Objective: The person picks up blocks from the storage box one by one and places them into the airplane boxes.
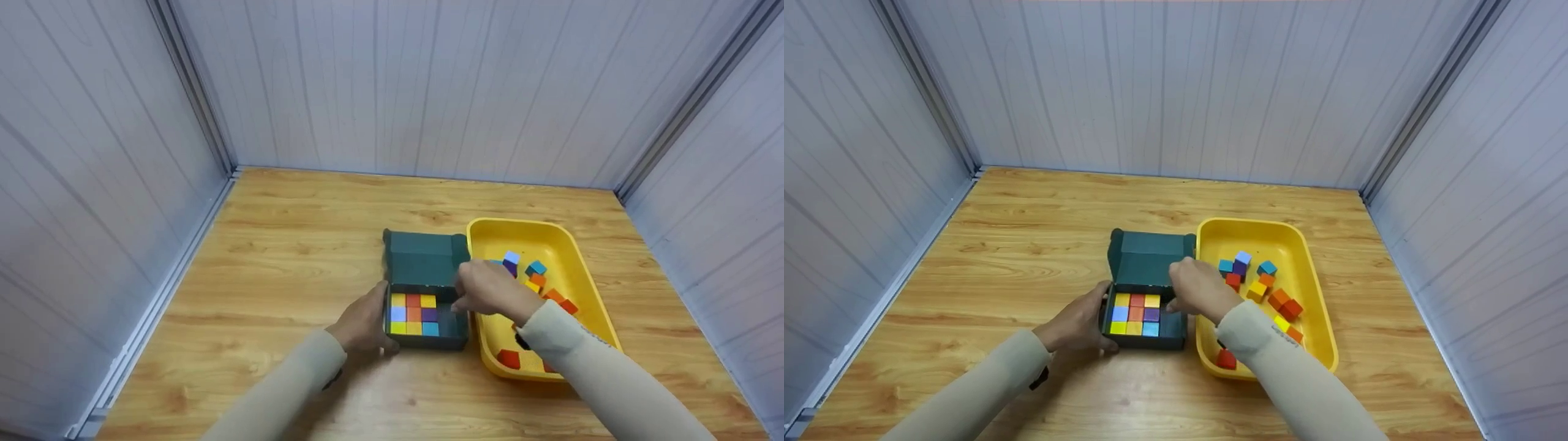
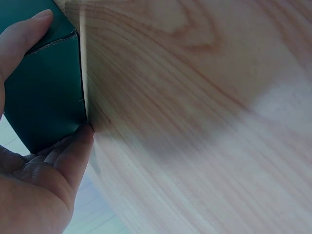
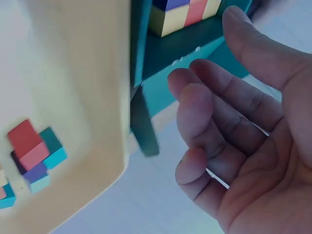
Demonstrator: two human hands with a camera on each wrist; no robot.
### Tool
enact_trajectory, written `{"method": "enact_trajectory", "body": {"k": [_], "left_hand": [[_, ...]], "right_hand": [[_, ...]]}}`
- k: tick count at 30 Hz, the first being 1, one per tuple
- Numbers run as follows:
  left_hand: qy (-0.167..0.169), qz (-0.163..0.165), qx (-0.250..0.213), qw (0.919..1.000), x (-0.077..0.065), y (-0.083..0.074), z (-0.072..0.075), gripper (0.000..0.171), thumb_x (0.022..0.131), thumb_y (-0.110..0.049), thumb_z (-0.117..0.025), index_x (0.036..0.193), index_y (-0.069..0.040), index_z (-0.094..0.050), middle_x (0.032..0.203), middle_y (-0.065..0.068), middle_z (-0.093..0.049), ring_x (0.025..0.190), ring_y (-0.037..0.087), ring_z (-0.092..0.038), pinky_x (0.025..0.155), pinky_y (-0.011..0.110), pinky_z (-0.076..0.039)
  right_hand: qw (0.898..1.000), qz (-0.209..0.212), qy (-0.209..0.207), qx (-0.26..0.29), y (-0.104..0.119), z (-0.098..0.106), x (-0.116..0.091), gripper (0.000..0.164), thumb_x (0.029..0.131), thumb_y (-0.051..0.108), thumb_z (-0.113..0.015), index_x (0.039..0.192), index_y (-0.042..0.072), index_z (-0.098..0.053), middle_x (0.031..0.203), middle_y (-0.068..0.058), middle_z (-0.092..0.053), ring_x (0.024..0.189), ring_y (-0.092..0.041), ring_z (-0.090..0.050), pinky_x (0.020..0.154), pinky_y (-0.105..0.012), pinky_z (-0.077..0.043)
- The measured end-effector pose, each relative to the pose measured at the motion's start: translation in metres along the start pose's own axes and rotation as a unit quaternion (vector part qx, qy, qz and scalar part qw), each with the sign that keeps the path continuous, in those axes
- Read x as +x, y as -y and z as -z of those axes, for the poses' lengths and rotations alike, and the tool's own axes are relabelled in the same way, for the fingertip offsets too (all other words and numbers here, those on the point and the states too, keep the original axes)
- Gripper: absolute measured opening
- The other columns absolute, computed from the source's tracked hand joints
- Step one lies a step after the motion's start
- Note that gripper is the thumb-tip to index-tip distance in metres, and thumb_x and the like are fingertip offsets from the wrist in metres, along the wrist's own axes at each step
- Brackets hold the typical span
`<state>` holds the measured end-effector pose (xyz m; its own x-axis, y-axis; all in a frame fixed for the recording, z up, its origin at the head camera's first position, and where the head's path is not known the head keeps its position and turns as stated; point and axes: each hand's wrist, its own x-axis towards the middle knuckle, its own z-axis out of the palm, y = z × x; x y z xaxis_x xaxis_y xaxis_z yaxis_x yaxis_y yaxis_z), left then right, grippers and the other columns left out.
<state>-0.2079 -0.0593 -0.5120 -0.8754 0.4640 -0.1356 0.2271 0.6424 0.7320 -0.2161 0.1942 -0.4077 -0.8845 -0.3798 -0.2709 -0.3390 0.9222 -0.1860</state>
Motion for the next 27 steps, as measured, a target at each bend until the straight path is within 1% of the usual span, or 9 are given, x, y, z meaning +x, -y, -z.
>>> {"method": "enact_trajectory", "body": {"k": [3,6,9,12,15,20,24,27], "left_hand": [[-0.001,0.001,-0.001,1.0,0.0,0.0,0.0,0.121,0.06,-0.014,-0.101,0.156,-0.018,-0.027,0.144,0.001,-0.054,0.128,0.019,-0.051,0.116,0.044,-0.038],[-0.003,-0.003,0.002,1.0,-0.001,-0.001,0.0,0.121,0.059,-0.014,-0.101,0.155,-0.017,-0.028,0.142,0.001,-0.055,0.127,0.02,-0.052,0.115,0.044,-0.039],[-0.006,-0.01,0.007,0.9999,-0.001,-0.001,0.0,0.118,0.059,-0.014,-0.101,0.153,-0.016,-0.03,0.138,0.002,-0.056,0.123,0.021,-0.054,0.113,0.043,-0.041],[-0.007,-0.016,0.009,0.9998,0.0,0.0,0.0,0.114,0.059,-0.014,-0.101,0.15,-0.015,-0.033,0.134,0.002,-0.057,0.12,0.021,-0.054,0.112,0.044,-0.042],[-0.005,-0.01,0.007,0.9999,0.001,0.0,0.0,0.115,0.059,-0.014,-0.101,0.151,-0.016,-0.032,0.136,0.001,-0.056,0.121,0.02,-0.054,0.113,0.043,-0.041],[-0.005,-0.008,0.005,0.9999,0.0,-0.001,0.001,0.117,0.059,-0.012,-0.101,0.152,-0.016,-0.032,0.138,0.001,-0.055,0.124,0.019,-0.053,0.115,0.043,-0.039],[-0.003,-0.005,-0.001,1.0,0.0,0.0,0.0,0.12,0.059,-0.013,-0.101,0.155,-0.017,-0.03,0.141,0.001,-0.054,0.126,0.019,-0.052,0.116,0.043,-0.038],[-0.001,-0.004,-0.002,1.0,0.0,-0.001,0.0,0.121,0.059,-0.013,-0.101,0.156,-0.017,-0.028,0.144,0.0,-0.053,0.127,0.018,-0.051,0.116,0.043,-0.037]], "right_hand": [[1.0,0.008,-0.016,-0.003,-0.012,0.003,-0.007,0.023,0.08,0.031,-0.09,0.078,0.013,-0.076,0.073,0.002,-0.068,0.063,-0.017,-0.059,0.059,-0.032,-0.053],[0.999,0.02,-0.033,-0.018,-0.023,0.006,-0.016,0.026,0.077,0.029,-0.091,0.085,0.008,-0.078,0.082,-0.001,-0.072,0.068,-0.018,-0.061,0.063,-0.036,-0.055],[0.999,0.017,-0.03,-0.026,-0.033,0.009,-0.024,0.031,0.076,0.028,-0.092,0.091,0.005,-0.078,0.083,-0.002,-0.07,0.069,-0.018,-0.061,0.064,-0.037,-0.056],[1.0,0.009,-0.011,-0.025,-0.04,0.008,-0.032,0.032,0.074,0.026,-0.094,0.093,0.005,-0.079,0.078,0.0,-0.067,0.067,-0.017,-0.059,0.063,-0.036,-0.055],[0.999,0.01,0.009,-0.034,-0.045,0.004,-0.038,0.033,0.07,0.026,-0.096,0.091,0.006,-0.078,0.075,0.002,-0.066,0.066,-0.015,-0.059,0.063,-0.036,-0.055],[0.997,0.009,0.044,-0.065,-0.05,-0.008,-0.046,0.036,0.064,0.027,-0.099,0.086,0.009,-0.077,0.079,0.001,-0.066,0.07,-0.018,-0.059,0.066,-0.039,-0.056],[0.994,0.0,0.073,-0.077,-0.051,-0.018,-0.05,0.039,0.064,0.028,-0.099,0.089,0.01,-0.076,0.083,-0.001,-0.064,0.072,-0.021,-0.057,0.067,-0.038,-0.058],[0.993,-0.003,0.085,-0.08,-0.051,-0.025,-0.052,0.038,0.065,0.026,-0.099,0.09,0.009,-0.075,0.08,-0.001,-0.062,0.069,-0.021,-0.055,0.066,-0.037,-0.057]]}}
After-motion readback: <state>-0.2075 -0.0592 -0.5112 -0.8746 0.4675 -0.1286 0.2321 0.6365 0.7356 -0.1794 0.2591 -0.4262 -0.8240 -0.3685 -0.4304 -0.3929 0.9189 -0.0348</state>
